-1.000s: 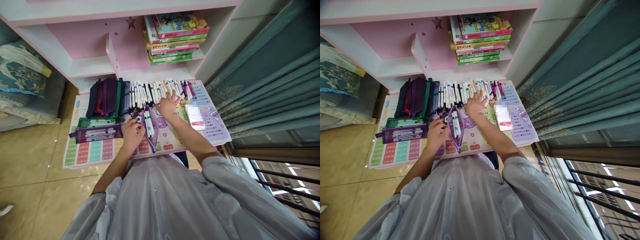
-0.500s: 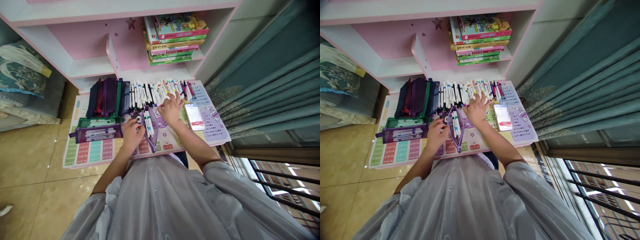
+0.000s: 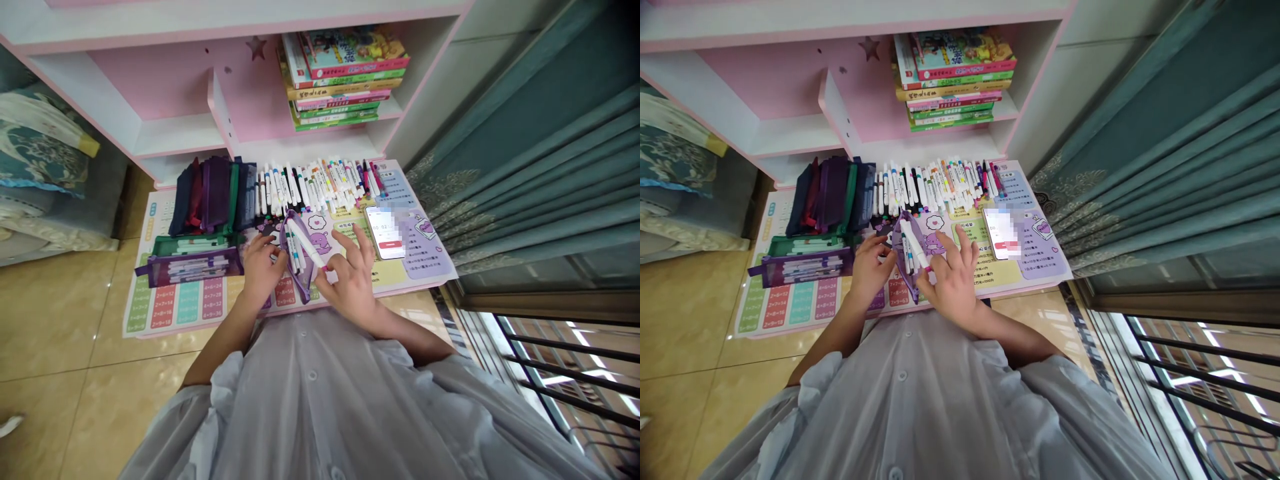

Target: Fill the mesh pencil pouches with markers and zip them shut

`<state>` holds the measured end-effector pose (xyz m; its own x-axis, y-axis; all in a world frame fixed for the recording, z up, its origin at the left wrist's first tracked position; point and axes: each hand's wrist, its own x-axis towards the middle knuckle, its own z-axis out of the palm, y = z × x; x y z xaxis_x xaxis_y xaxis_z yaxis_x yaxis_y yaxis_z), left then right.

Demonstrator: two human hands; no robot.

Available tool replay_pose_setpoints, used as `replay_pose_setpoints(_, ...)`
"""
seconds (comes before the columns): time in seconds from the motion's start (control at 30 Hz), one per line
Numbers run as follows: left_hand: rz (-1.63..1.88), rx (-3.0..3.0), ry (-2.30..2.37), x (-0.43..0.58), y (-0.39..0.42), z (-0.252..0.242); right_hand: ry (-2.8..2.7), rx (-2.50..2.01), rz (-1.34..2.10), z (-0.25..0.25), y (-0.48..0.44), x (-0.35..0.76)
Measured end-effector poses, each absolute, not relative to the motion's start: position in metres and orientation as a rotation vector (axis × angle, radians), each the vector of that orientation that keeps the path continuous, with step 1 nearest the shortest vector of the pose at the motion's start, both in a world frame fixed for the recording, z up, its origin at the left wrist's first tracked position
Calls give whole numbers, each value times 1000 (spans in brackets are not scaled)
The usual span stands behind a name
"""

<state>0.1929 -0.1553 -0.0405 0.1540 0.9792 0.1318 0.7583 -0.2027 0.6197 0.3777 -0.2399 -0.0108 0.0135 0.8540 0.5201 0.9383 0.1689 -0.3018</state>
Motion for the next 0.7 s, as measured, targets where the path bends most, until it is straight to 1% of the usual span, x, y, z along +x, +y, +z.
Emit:
replay_pose_setpoints(0.3, 747, 2005, 1685, 199, -156, -37, -1909, -1795, -78, -27, -230, 361)
replay_pose_setpoints(0.53, 704, 2013, 1707, 197, -156, -36, -2012, -1958, 214, -19, -215, 346)
replay_pose_setpoints(0.7, 703, 2013, 1705, 197, -155, -37, -2105, -1998, 361, -10, -209, 343)
